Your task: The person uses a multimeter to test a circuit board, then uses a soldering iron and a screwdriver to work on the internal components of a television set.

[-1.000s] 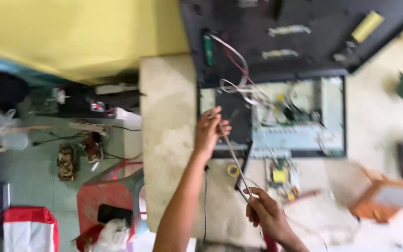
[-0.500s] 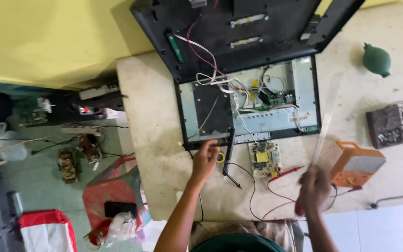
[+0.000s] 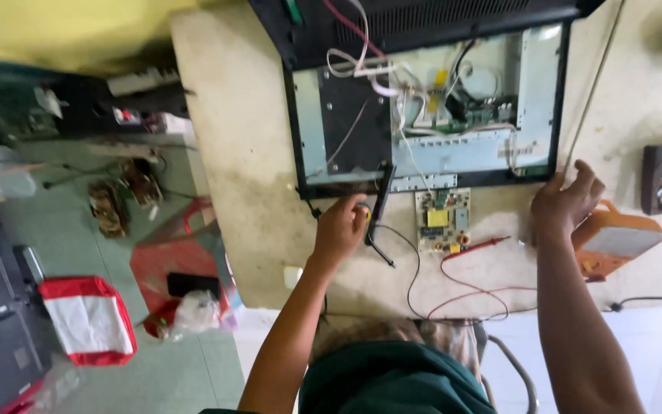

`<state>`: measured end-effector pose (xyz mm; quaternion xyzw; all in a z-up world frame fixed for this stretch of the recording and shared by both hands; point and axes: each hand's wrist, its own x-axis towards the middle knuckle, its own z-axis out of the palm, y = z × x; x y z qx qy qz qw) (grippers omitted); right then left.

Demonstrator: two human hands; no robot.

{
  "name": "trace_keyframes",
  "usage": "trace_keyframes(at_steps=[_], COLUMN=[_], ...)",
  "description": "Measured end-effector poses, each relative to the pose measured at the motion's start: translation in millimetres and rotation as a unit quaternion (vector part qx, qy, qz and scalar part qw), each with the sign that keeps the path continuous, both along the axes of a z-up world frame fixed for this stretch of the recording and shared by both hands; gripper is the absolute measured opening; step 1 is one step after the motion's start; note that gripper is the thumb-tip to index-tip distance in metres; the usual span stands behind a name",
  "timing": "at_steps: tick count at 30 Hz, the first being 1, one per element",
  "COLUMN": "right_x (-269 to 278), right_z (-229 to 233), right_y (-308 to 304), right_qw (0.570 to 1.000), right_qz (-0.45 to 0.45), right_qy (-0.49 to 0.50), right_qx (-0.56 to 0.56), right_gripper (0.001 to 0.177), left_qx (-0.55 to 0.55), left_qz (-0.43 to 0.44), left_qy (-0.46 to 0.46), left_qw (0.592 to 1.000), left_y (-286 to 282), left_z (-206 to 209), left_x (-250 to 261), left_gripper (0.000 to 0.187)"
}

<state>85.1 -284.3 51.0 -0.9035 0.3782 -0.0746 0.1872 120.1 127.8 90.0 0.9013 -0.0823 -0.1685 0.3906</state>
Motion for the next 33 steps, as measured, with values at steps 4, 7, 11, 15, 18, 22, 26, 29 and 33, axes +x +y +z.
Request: trace_keyframes(at_steps=[4, 7, 11, 15, 18, 22, 26, 29, 33], right_x=[-5, -28, -71, -86, -83, -70, -85, -123, -179], right_z=[26, 37, 28, 43, 62, 88, 101, 82, 21], right_y=[29, 35, 37, 52, 55, 31, -15, -52, -89], right_qw=[0.990, 0.974, 0.984, 0.989, 0.980, 0.981, 0.981, 0.978, 0.965], right_qz=[0.116, 0.172, 0.112, 0.099, 0.056, 0.059, 0.056, 0.047, 0.018], right_qy=[-0.080, -0.121, -0.133, -0.091, -0.135, -0.166, -0.182, -0.203, -0.259], right_qx=[-0.016, -0.089, 0.026, 0.052, 0.137, 0.082, 0.022, 0.024, 0.046], right_gripper=[0.035, 0.021, 0.016, 0.015, 0.019, 0.012, 0.013, 0.021, 0.022], left_qx=[0.004, -0.003, 0.019, 0.049, 0.020, 0.034, 0.025, 0.013, 0.021], left_qz=[-0.013, -0.014, -0.044, -0.085, -0.111, -0.121, -0.119, -0.118, -0.088], left_qy=[0.025, 0.030, -0.092, -0.120, -0.114, -0.101, -0.101, -0.092, -0.104], left_qw=[1.000, 0.999, 0.995, 0.988, 0.987, 0.987, 0.987, 0.989, 0.990], left_y=[-14, -30, -44, -57, -68, -85, -95, -91, -87], left_z=[6, 0, -3, -6, -7, -4, 5, -21, -41], left_x=[-10, -27, -28, -24, -16, 1, 10, 1, -19], left_gripper=[0.027, 0.027, 0.024, 0.024, 0.025, 0.022, 0.022, 0.024, 0.022])
